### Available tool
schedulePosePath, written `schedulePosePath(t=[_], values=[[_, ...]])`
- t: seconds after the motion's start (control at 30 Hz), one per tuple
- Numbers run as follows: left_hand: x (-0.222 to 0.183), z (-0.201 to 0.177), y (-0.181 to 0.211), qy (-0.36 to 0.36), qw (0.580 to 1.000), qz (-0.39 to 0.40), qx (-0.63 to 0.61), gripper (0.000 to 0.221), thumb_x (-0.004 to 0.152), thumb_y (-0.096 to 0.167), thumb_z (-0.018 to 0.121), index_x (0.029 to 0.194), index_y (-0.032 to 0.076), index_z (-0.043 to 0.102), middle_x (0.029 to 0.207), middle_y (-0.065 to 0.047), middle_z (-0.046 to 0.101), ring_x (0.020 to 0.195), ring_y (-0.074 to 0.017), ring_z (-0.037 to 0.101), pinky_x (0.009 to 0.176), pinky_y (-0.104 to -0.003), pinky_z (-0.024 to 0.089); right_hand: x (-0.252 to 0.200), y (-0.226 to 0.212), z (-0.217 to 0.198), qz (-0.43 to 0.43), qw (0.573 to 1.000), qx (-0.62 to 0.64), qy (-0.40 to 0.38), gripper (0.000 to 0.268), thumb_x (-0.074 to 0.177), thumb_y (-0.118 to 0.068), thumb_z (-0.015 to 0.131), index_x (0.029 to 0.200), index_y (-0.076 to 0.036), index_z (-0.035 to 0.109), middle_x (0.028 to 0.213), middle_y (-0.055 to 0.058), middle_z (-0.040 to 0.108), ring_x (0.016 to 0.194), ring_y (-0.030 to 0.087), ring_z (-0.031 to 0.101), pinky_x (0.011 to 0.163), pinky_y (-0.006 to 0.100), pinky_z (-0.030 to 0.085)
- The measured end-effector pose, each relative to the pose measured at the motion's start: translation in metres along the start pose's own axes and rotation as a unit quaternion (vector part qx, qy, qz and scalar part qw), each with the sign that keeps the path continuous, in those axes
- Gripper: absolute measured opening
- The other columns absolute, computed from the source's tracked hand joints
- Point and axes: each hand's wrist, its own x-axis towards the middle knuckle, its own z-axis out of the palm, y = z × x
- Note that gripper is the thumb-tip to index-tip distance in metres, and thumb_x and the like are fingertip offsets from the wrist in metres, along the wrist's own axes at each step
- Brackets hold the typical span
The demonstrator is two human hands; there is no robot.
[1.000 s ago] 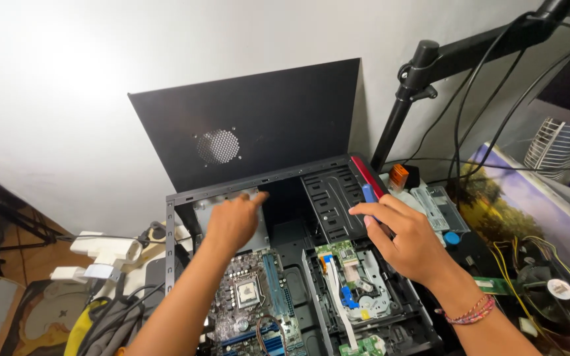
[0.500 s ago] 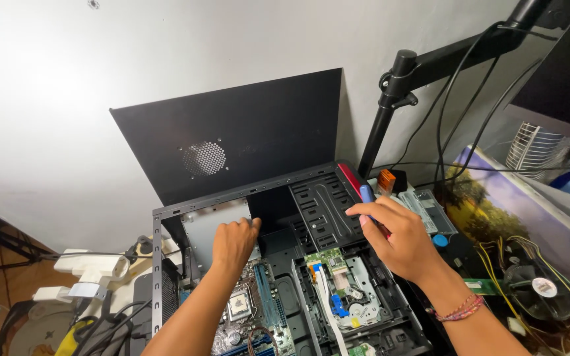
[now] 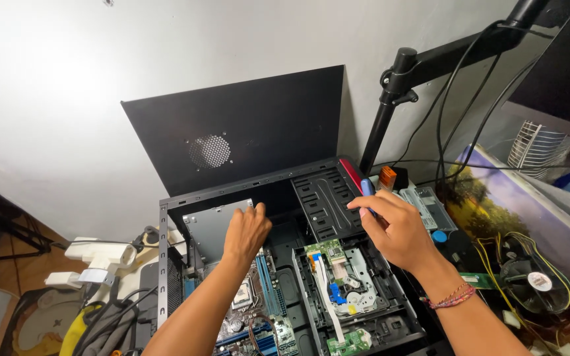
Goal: Installing an optical drive into a computer case and securing it with screws using a screwdriver.
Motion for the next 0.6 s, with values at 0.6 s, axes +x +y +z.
schedulePosePath(t=[0.6], values=[[-0.005,-0.051,-0.008,-0.062,0.997,0.039,0.021,0.010,0.087,0.019,0.070,0.080,0.018,0.077,0.092,-0.004,0.069,0.105,-0.0215,0.058,0.091,-0.037,0.040,0.001,-0.001,-0.001,-0.007,1.000,-0.006,0.003,0.015,0.092,-0.008,0.063,0.101,-0.008,0.074,0.069,0.004,0.051,0.056,0.015,0.051,0.054,0.031,0.043]])
